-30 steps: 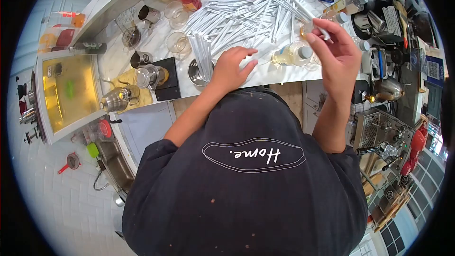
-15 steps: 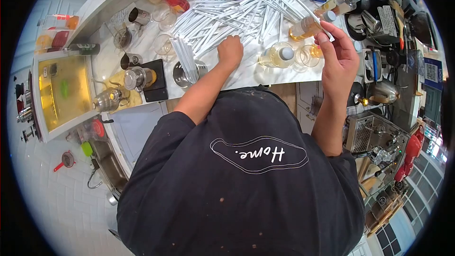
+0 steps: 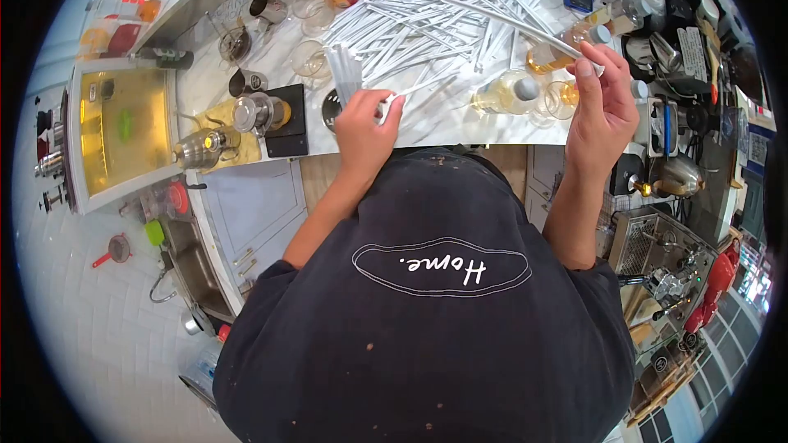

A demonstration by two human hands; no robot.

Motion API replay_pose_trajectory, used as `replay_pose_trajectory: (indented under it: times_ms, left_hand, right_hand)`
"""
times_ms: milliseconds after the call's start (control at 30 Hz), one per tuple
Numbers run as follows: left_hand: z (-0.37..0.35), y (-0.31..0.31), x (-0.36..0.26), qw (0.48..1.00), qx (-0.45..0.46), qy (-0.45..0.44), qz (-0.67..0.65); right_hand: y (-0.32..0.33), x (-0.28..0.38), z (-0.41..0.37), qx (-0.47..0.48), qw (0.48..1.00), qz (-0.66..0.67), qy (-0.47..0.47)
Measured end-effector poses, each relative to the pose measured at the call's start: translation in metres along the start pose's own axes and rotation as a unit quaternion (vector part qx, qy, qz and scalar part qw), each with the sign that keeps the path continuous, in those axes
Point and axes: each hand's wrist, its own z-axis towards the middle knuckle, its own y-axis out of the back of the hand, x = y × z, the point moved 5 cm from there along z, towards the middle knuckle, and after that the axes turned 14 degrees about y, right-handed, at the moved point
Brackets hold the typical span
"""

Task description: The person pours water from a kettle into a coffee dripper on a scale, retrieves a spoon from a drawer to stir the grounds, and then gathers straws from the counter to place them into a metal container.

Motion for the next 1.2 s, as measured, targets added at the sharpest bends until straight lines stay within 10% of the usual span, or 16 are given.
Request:
replay_pose_trajectory:
  times_ms: [567,833,1200]
  left_hand:
    - [-0.006,0.224,0.067,0.959,-0.173,-0.063,-0.215]
    - [0.036,0.207,0.074,0.966,-0.085,-0.15,-0.195]
    - [0.082,0.119,0.085,0.99,0.126,-0.064,0.0]
  right_hand:
    - [-0.175,0.03,-0.05,0.105,0.99,-0.01,0.09]
    - [-0.198,-0.019,-0.131,0.178,0.958,-0.14,-0.173]
    - [-0.147,-0.014,-0.179,0.125,0.941,-0.23,-0.214]
